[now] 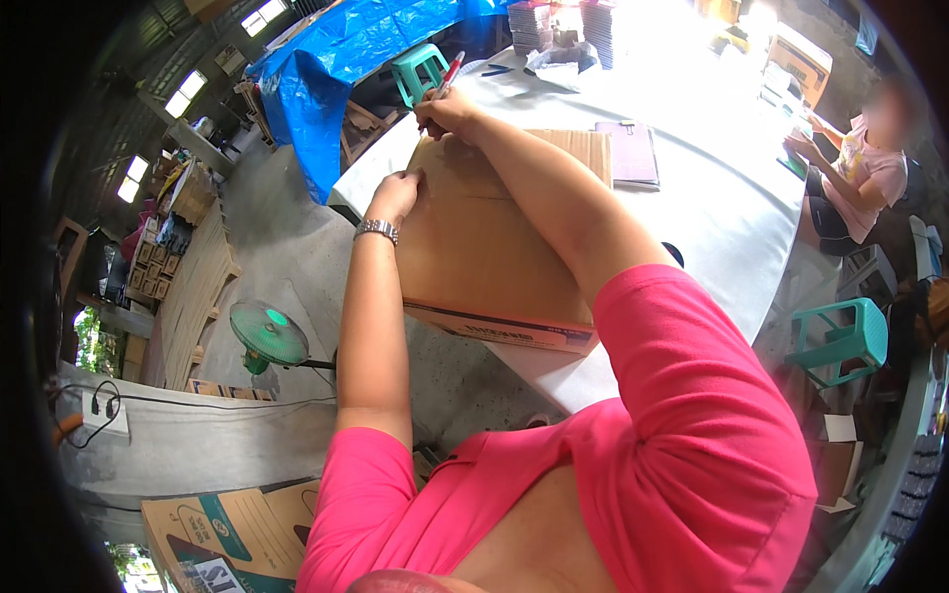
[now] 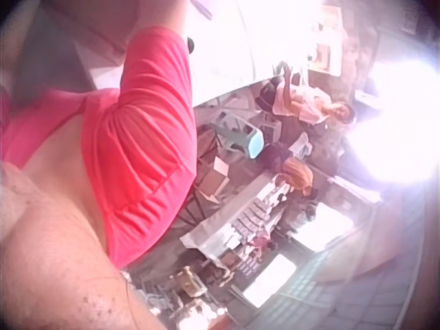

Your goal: The person writes in a notebook with a pen, places several notebooks into a cardboard box, seals the box with a tape dispenser, and then writes on the top of the box.

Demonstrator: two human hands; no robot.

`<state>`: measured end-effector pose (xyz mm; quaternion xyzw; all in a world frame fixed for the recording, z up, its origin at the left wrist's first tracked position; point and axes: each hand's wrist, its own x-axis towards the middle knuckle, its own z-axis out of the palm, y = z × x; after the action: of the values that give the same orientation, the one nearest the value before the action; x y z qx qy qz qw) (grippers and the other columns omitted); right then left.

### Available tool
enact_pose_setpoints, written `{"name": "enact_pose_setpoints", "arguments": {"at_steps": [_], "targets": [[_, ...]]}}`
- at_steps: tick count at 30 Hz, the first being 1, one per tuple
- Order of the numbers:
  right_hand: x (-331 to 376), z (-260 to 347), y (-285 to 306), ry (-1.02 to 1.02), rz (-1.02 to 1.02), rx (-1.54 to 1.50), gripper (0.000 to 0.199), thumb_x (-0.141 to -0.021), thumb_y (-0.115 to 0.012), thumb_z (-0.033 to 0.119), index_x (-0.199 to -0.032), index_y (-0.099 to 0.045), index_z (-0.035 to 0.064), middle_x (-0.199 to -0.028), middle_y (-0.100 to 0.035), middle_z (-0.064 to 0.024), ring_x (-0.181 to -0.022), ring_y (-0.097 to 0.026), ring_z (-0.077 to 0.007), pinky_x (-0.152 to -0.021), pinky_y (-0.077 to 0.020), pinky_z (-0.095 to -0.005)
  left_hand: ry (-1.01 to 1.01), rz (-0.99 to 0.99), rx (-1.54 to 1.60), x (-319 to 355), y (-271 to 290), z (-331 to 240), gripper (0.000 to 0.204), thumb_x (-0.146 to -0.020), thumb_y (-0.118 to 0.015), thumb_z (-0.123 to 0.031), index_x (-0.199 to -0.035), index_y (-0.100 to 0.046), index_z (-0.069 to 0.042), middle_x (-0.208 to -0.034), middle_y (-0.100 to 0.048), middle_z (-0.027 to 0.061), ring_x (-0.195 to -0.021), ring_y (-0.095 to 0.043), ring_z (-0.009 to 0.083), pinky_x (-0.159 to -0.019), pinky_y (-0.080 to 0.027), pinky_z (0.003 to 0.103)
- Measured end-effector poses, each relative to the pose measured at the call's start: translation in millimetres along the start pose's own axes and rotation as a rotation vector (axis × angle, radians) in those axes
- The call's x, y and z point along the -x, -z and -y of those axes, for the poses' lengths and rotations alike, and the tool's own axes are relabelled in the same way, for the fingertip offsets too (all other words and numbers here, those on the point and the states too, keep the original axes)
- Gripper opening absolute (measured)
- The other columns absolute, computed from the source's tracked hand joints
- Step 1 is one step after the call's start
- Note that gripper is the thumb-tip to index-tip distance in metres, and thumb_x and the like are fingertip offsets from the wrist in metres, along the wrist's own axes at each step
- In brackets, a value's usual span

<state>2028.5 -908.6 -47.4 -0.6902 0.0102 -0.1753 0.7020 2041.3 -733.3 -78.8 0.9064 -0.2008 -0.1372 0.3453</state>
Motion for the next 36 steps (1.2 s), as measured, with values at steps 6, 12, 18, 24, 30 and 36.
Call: {"name": "enact_pose_setpoints", "arguments": {"at_steps": [6,12,18,24,30,36], "targets": [[-5,-9,-5,-0.052,-0.014,0.341,0.013,-0.068,-0.065,0.021,-0.064,-0.064,0.0077,-0.06,-0.062,-0.0049,-0.049,-0.056,-0.0116,-0.05,-0.0462,-0.0262,0.077,-0.029,-0.112,4,2,-7,0.061,-0.088,-0.042,-0.048,-0.118,-0.057,0.003,-0.113,-0.062,0.024,-0.104,-0.061,0.034,-0.091,-0.046,0.039],[-15,-19,4,-0.023,-0.002,0.308,0.02,-0.067,-0.067,0.027,-0.065,-0.066,0.007,-0.06,-0.064,-0.0044,-0.053,-0.061,-0.0119,-0.053,-0.0483,-0.0263,0.057,-0.044,-0.193,7,1,-16,0.063,-0.088,-0.041,-0.049,-0.121,-0.056,0.002,-0.119,-0.058,0.0247,-0.113,-0.056,0.0351,-0.096,-0.042,0.04],[-15,-17,1,-0.075,-0.055,0.404,0.022,-0.067,-0.067,0.029,-0.065,-0.067,0.007,-0.06,-0.065,-0.0052,-0.054,-0.062,-0.0129,-0.054,-0.0506,-0.0271,0.07,-0.046,-0.192,10,4,-17,0.063,-0.088,-0.042,-0.049,-0.121,-0.056,0.003,-0.121,-0.057,0.025,-0.115,-0.054,0.0358,-0.099,-0.041,0.04],[-14,-17,-1,-0.066,-0.125,0.47,0.031,-0.064,-0.067,0.036,-0.067,-0.069,0.0046,-0.064,-0.067,-0.0083,-0.058,-0.065,-0.0167,-0.059,-0.0531,-0.03,0.048,-0.046,-0.206,12,6,-18,0.063,-0.089,-0.042,-0.049,-0.119,-0.056,0.003,-0.12,-0.058,0.0255,-0.114,-0.055,0.0362,-0.098,-0.041,0.041],[-16,-19,1,-0.009,-0.188,0.526,0.022,-0.07,-0.064,0.026,-0.063,-0.061,0.0052,-0.058,-0.06,-0.0047,-0.052,-0.057,-0.0123,-0.051,-0.0449,-0.0275,0.035,-0.057,-0.23,13,4,-20,0.061,-0.089,-0.042,-0.048,-0.119,-0.057,0.004,-0.12,-0.058,0.0258,-0.114,-0.055,0.0367,-0.098,-0.042,0.041],[-15,-15,2,-0.058,-0.166,0.568,0.035,-0.063,-0.067,0.037,-0.07,-0.069,0.0025,-0.067,-0.067,-0.0104,-0.063,-0.065,-0.0204,-0.065,-0.053,-0.0328,0.056,-0.044,-0.164,13,4,-20,0.061,-0.089,-0.042,-0.047,-0.119,-0.056,0.004,-0.119,-0.058,0.0261,-0.114,-0.055,0.0372,-0.098,-0.042,0.041]]}}
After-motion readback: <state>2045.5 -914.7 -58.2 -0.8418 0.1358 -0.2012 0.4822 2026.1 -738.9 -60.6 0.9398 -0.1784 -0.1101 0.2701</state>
